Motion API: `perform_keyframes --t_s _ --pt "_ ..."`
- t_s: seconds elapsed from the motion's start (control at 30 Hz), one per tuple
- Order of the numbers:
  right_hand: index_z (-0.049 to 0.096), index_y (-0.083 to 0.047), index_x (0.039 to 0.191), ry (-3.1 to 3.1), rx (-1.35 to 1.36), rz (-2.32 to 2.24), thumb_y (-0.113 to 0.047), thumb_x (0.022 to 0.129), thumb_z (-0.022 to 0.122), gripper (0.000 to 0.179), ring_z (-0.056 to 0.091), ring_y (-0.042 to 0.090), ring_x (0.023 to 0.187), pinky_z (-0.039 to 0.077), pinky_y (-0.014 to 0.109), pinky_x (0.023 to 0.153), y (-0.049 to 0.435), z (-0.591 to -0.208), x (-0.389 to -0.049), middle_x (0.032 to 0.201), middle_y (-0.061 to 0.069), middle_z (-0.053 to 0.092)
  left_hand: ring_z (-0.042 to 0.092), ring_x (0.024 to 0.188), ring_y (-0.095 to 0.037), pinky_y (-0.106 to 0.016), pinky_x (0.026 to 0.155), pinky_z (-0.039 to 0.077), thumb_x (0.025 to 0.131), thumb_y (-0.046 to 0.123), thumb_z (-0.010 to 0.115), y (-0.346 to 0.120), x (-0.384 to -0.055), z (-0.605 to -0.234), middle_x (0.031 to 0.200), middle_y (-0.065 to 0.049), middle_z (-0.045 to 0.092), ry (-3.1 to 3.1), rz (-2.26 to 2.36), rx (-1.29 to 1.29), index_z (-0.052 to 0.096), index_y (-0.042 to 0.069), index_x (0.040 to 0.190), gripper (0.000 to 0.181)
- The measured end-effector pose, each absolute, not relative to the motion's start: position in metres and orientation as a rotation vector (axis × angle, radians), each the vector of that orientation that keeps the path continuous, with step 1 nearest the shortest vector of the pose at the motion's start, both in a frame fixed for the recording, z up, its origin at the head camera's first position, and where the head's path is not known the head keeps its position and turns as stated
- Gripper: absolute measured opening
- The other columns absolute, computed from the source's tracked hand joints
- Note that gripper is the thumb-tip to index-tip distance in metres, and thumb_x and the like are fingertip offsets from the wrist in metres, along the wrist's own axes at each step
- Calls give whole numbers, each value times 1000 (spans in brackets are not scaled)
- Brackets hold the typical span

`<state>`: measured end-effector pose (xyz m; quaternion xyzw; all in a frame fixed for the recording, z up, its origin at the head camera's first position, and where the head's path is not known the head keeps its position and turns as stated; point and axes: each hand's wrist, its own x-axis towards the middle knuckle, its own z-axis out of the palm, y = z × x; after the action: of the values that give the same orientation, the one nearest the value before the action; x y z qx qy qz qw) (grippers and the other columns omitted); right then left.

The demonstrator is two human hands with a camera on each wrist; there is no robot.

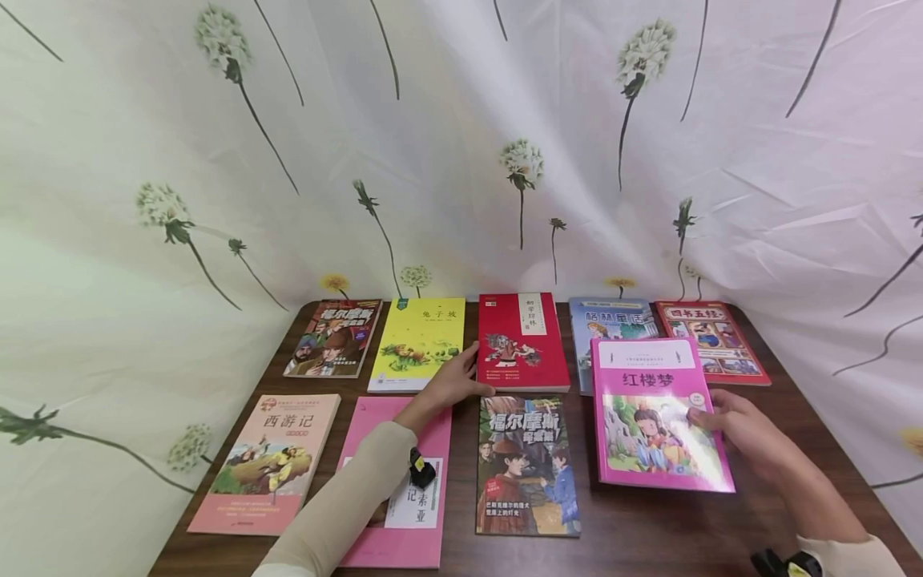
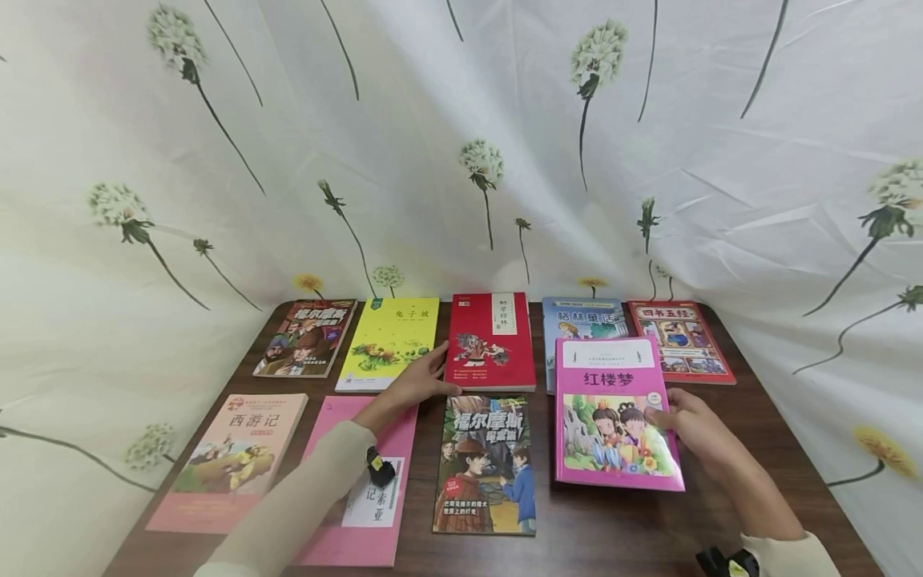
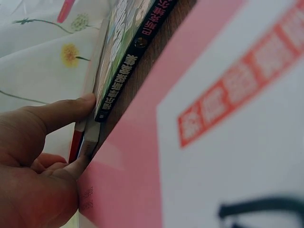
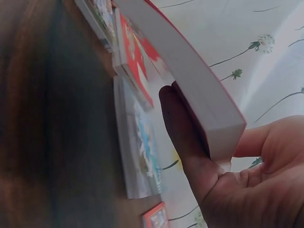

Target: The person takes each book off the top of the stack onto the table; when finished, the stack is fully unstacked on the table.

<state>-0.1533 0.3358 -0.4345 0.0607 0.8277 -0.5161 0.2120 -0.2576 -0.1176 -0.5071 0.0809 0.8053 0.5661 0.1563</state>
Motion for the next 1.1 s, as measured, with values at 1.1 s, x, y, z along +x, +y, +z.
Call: perform_keyframes --t_s 1.1 --pt "20 25 143 1974 94 -1451 -20 111 50 63 76 19 87 65 35 77 344 -479 -116 100 3 74 25 163 -36 -49 119 49 88 6 85 -118 -257 -506 180 -12 12 2304 1611 230 14 9 172 110"
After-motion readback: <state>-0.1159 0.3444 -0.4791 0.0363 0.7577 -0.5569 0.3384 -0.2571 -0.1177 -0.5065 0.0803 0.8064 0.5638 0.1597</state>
